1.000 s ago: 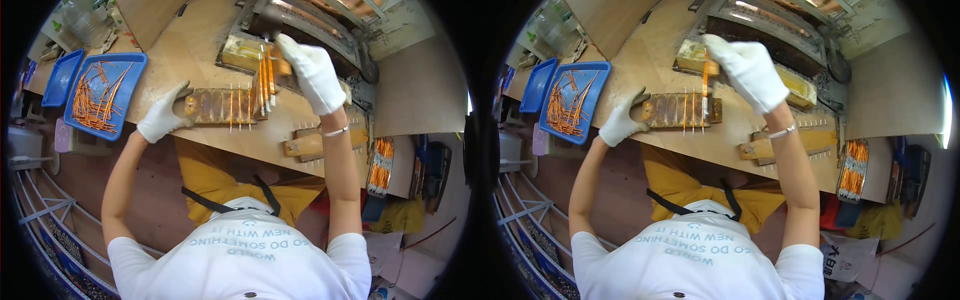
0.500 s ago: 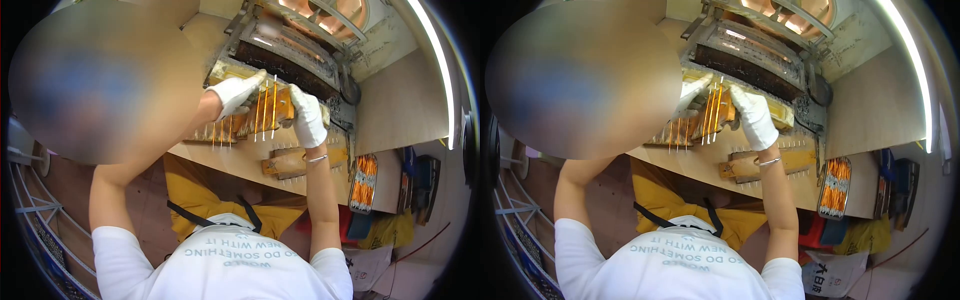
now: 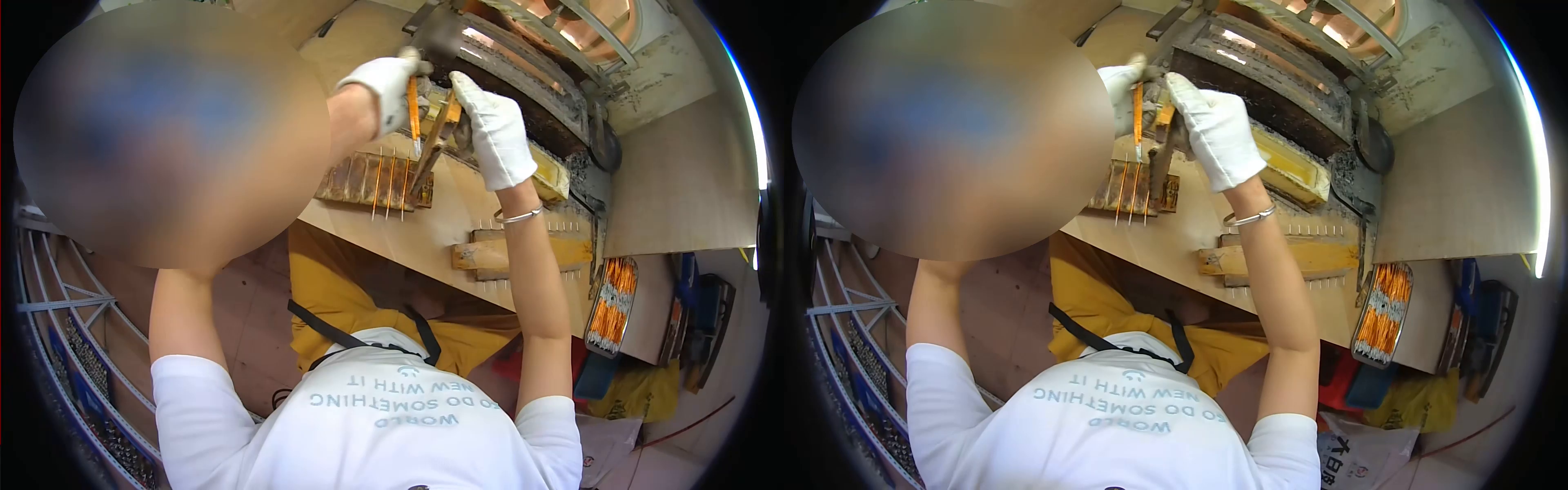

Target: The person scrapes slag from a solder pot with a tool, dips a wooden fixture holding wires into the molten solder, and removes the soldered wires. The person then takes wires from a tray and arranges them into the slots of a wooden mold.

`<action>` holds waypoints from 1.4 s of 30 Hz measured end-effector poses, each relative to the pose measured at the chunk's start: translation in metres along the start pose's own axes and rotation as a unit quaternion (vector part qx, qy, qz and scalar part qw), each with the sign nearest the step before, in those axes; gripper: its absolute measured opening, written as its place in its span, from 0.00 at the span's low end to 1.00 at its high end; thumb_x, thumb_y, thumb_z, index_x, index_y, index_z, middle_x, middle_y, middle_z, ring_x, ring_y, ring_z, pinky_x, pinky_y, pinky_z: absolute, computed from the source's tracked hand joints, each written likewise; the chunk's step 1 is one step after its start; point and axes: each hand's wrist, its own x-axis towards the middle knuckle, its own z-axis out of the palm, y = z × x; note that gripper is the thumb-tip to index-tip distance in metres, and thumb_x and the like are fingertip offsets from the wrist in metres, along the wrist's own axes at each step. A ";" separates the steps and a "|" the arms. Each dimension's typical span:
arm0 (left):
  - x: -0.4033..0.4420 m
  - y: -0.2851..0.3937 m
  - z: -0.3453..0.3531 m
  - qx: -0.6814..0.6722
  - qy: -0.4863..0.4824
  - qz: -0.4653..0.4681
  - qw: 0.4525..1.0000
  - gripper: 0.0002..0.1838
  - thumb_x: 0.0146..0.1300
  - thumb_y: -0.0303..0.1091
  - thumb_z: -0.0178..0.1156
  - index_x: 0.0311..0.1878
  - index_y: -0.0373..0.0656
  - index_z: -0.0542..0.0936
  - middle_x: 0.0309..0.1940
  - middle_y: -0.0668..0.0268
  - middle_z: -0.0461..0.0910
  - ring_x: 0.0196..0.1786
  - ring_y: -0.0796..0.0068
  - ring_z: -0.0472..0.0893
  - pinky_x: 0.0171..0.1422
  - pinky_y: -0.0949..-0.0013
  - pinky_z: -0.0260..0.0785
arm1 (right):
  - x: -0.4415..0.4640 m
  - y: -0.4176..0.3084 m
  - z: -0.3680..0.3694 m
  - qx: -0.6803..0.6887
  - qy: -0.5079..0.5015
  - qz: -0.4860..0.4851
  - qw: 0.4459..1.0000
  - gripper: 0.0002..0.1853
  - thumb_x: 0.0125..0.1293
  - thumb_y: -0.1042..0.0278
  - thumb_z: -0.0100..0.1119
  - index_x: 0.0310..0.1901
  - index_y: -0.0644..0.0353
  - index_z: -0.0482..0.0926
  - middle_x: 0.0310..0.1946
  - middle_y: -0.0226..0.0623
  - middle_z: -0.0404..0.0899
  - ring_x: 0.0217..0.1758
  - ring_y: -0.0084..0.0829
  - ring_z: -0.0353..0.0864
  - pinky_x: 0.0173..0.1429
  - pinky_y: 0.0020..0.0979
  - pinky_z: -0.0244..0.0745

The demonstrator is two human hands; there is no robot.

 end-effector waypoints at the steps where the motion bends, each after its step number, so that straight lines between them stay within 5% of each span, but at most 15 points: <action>1: -0.004 0.000 -0.005 -0.109 0.012 0.005 0.994 0.15 0.65 0.44 0.47 0.41 0.40 0.70 0.29 0.66 0.74 0.34 0.72 0.74 0.39 0.70 0.67 | 0.000 -0.001 -0.001 0.010 0.004 -0.020 1.000 0.23 0.61 0.54 0.54 0.13 0.59 0.70 0.08 0.24 0.63 0.09 0.15 0.58 0.14 0.20 0.52; 5: 0.008 -0.031 -0.101 -0.007 0.003 -0.073 0.997 0.14 0.65 0.39 0.47 0.41 0.36 0.69 0.29 0.65 0.73 0.32 0.75 0.74 0.37 0.75 0.69 | 0.001 -0.026 -0.004 -0.037 -0.027 0.005 0.999 0.15 0.63 0.61 0.52 0.26 0.64 0.79 0.12 0.28 0.70 0.18 0.17 0.72 0.21 0.19 0.63; 8: -0.026 -0.044 -0.137 -0.057 0.023 -0.132 0.989 0.10 0.64 0.29 0.45 0.43 0.31 0.69 0.32 0.62 0.73 0.33 0.75 0.74 0.37 0.75 0.70 | 0.023 -0.021 0.015 -0.178 -0.044 -0.216 0.959 0.12 0.61 0.73 0.49 0.44 0.65 0.76 0.38 0.40 0.79 0.39 0.27 0.79 0.45 0.23 0.73; 10: -0.059 -0.045 -0.133 -0.091 0.096 -0.103 0.986 0.09 0.63 0.25 0.45 0.43 0.30 0.70 0.37 0.58 0.72 0.38 0.73 0.74 0.42 0.75 0.71 | 0.044 -0.007 0.036 -0.125 -0.075 -0.270 0.952 0.14 0.65 0.66 0.45 0.47 0.59 0.77 0.24 0.29 0.75 0.20 0.17 0.71 0.22 0.19 0.66; 11: -0.074 -0.043 -0.133 -0.089 0.096 -0.105 0.986 0.10 0.63 0.26 0.46 0.45 0.30 0.70 0.44 0.55 0.71 0.45 0.69 0.74 0.50 0.72 0.70 | 0.062 0.011 0.047 -0.160 -0.037 -0.412 0.896 0.14 0.59 0.77 0.47 0.45 0.62 0.76 0.36 0.41 0.79 0.34 0.32 0.79 0.40 0.25 0.73; 14: -0.098 -0.060 -0.152 -0.074 -0.027 -0.095 0.992 0.15 0.62 0.33 0.50 0.51 0.38 0.69 0.44 0.60 0.73 0.48 0.68 0.74 0.50 0.70 0.69 | 0.094 0.044 0.075 -0.312 0.047 -0.432 0.845 0.20 0.53 0.80 0.48 0.50 0.58 0.72 0.33 0.46 0.77 0.31 0.39 0.78 0.34 0.32 0.73; 15: -0.085 -0.088 -0.185 0.046 -0.166 -0.014 0.985 0.15 0.61 0.36 0.51 0.50 0.41 0.69 0.39 0.63 0.75 0.40 0.69 0.76 0.41 0.68 0.73 | 0.096 0.056 0.083 -0.224 0.007 -0.346 0.911 0.19 0.53 0.79 0.49 0.49 0.58 0.73 0.33 0.48 0.77 0.31 0.42 0.78 0.32 0.34 0.72; 16: -0.111 -0.071 -0.164 -0.010 -0.059 -0.087 0.994 0.16 0.60 0.37 0.53 0.50 0.43 0.68 0.33 0.65 0.75 0.32 0.71 0.76 0.34 0.66 0.74 | 0.103 0.066 0.088 -0.112 -0.030 -0.202 0.973 0.15 0.56 0.77 0.49 0.46 0.59 0.74 0.28 0.42 0.78 0.26 0.37 0.77 0.28 0.32 0.71; 17: -0.095 -0.099 -0.183 -0.162 -0.099 -0.048 0.981 0.18 0.61 0.39 0.51 0.53 0.46 0.65 0.33 0.65 0.77 0.32 0.71 0.78 0.34 0.64 0.74 | 0.077 0.041 0.101 -0.285 -0.029 -0.218 0.933 0.11 0.62 0.68 0.49 0.43 0.64 0.74 0.24 0.35 0.77 0.22 0.27 0.73 0.25 0.29 0.69; 18: -0.122 -0.081 -0.167 -0.115 0.008 -0.055 0.992 0.19 0.63 0.42 0.48 0.55 0.47 0.63 0.41 0.59 0.75 0.40 0.67 0.78 0.40 0.61 0.74 | 0.092 0.050 0.094 0.080 -0.103 0.074 0.989 0.18 0.66 0.57 0.45 0.37 0.68 0.75 0.19 0.30 0.73 0.20 0.21 0.67 0.23 0.27 0.66; 20: -0.133 -0.090 -0.179 -0.150 0.045 -0.066 0.985 0.19 0.66 0.45 0.43 0.56 0.48 0.62 0.52 0.55 0.69 0.51 0.62 0.72 0.51 0.57 0.68 | 0.096 0.081 0.102 -0.143 -0.080 -0.162 0.973 0.27 0.65 0.47 0.41 0.29 0.66 0.78 0.15 0.31 0.71 0.16 0.20 0.63 0.21 0.24 0.62; 21: -0.145 -0.093 -0.180 -0.195 0.071 -0.067 0.976 0.16 0.66 0.42 0.44 0.52 0.46 0.65 0.47 0.58 0.72 0.50 0.65 0.73 0.50 0.60 0.69 | 0.109 0.098 0.085 -0.045 -0.204 0.022 0.978 0.27 0.64 0.45 0.41 0.30 0.65 0.77 0.18 0.31 0.73 0.18 0.20 0.66 0.24 0.22 0.64; 28: -0.145 -0.152 -0.198 -0.324 0.085 -0.113 0.935 0.05 0.62 0.28 0.44 0.38 0.44 0.69 0.48 0.58 0.72 0.50 0.66 0.74 0.49 0.61 0.70 | 0.105 0.116 0.102 -0.090 -0.184 0.228 0.952 0.22 0.62 0.47 0.47 0.35 0.63 0.73 0.23 0.36 0.75 0.20 0.26 0.70 0.23 0.25 0.66; 36: -0.114 -0.151 -0.170 -0.246 0.005 -0.087 0.965 0.07 0.62 0.37 0.46 0.42 0.53 0.70 0.50 0.57 0.70 0.47 0.67 0.73 0.47 0.59 0.70 | 0.122 0.128 0.073 -0.296 -0.273 0.097 0.910 0.18 0.61 0.52 0.49 0.36 0.60 0.75 0.24 0.32 0.76 0.20 0.22 0.69 0.22 0.27 0.64; 42: -0.112 -0.103 -0.138 0.021 -0.039 0.064 0.997 0.11 0.58 0.28 0.45 0.38 0.30 0.73 0.32 0.50 0.79 0.33 0.57 0.81 0.32 0.58 0.77 | 0.066 0.114 -0.015 -0.290 -0.213 0.060 0.931 0.18 0.55 0.54 0.53 0.32 0.64 0.80 0.28 0.47 0.78 0.33 0.45 0.76 0.38 0.36 0.71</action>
